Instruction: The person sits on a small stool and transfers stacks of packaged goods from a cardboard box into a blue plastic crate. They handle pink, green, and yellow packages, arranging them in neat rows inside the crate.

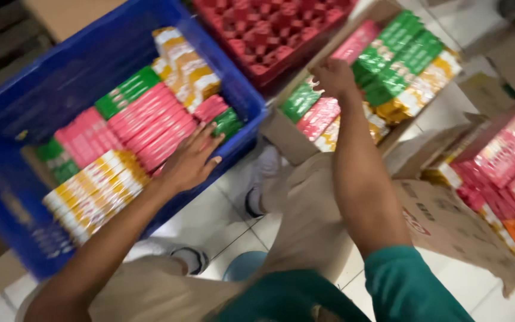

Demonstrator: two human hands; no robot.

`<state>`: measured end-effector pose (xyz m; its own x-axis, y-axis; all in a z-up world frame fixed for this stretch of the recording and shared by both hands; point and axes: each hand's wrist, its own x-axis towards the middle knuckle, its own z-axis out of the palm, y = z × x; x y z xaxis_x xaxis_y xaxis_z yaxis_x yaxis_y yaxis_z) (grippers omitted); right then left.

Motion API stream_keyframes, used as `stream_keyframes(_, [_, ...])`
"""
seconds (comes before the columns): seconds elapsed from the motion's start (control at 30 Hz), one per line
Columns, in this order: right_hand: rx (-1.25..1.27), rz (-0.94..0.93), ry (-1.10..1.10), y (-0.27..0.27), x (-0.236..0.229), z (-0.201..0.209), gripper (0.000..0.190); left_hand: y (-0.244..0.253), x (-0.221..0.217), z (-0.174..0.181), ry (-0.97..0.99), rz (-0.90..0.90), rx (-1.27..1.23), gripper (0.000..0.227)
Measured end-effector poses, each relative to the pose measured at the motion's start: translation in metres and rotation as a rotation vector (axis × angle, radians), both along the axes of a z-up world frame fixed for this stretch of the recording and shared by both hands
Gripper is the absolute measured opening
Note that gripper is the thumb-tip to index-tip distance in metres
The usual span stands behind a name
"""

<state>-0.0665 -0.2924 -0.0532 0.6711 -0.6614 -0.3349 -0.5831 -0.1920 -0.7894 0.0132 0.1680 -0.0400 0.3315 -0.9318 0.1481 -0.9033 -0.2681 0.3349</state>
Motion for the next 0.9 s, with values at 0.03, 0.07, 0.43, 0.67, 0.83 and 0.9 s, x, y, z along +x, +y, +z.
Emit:
stream_keyframes(0.03, [-0.006, -0.028, 0.000, -0.024, -0.010, -0.018, 0.029, -0.021, -0.003, 0.003, 0.000, -0.028, -0.006, 0.060])
stream_keyframes(0.07, [-0.119, -0.114, 0.038, -0.048, -0.021, -0.036, 0.025, -0.041, -0.006, 0.006, -0.041, -0.054, -0.009, 0.061])
stream_keyframes(0.43, [-0.271, -0.689, 0.237, -0.030, -0.052, -0.005, 0.036, -0.158, -0.022, 0.027, -0.224, -0.107, 0.112, 0.075])
stream_keyframes(0.67, [-0.284, -0.710, 0.209, -0.051, -0.046, -0.038, 0.026, -0.160, -0.021, 0.020, -0.217, -0.083, 0.142, 0.076])
stream_keyframes(0.83, [-0.319, -0.720, 0.241, -0.036, -0.050, -0.021, 0.025, -0.158, -0.026, 0.026, -0.258, -0.082, 0.163, 0.076])
stream_keyframes(0.9, [-0.337, -0.727, 0.247, -0.034, -0.048, -0.020, 0.024, -0.158, -0.027, 0.028, -0.259, -0.076, 0.170, 0.074])
